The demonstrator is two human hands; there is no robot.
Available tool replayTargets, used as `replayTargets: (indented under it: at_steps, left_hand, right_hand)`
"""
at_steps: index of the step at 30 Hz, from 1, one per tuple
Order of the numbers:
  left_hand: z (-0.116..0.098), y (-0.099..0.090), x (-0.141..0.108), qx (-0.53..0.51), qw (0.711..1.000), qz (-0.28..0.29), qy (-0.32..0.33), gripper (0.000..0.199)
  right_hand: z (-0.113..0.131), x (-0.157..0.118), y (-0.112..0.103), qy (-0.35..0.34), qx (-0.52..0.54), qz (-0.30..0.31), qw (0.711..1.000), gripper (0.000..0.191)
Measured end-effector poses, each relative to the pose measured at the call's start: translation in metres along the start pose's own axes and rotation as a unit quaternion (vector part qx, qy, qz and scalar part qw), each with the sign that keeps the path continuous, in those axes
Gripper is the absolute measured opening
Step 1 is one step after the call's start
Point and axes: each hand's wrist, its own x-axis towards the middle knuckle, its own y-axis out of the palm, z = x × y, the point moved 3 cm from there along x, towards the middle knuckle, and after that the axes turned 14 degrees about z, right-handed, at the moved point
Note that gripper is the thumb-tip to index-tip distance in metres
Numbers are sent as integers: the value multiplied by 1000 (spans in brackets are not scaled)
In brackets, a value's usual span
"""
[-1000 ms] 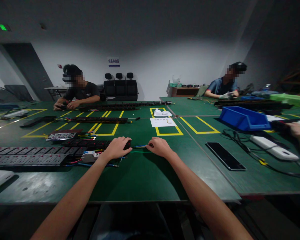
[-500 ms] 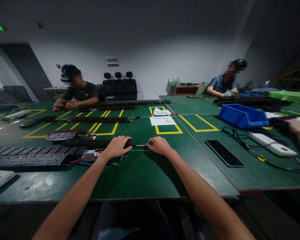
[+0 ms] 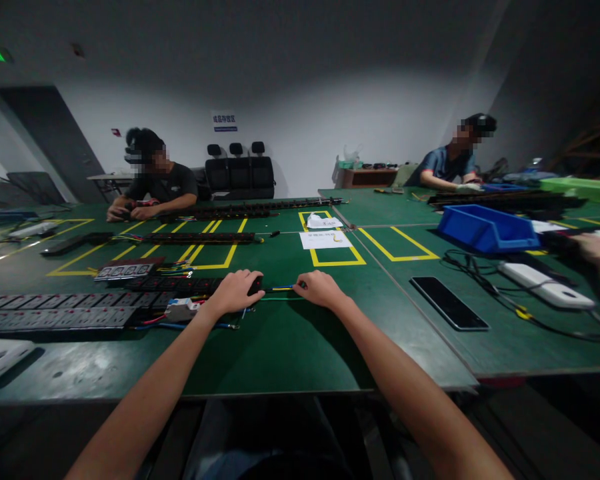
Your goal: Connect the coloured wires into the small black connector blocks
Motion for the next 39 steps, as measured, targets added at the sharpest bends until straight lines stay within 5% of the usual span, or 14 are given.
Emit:
replayTargets:
  at_steps: [39]
  left_hand:
    - [2, 5, 2, -2, 1000, -4, 14, 52]
  right_hand:
    - [-4, 4, 9, 7, -2, 27, 1000, 19]
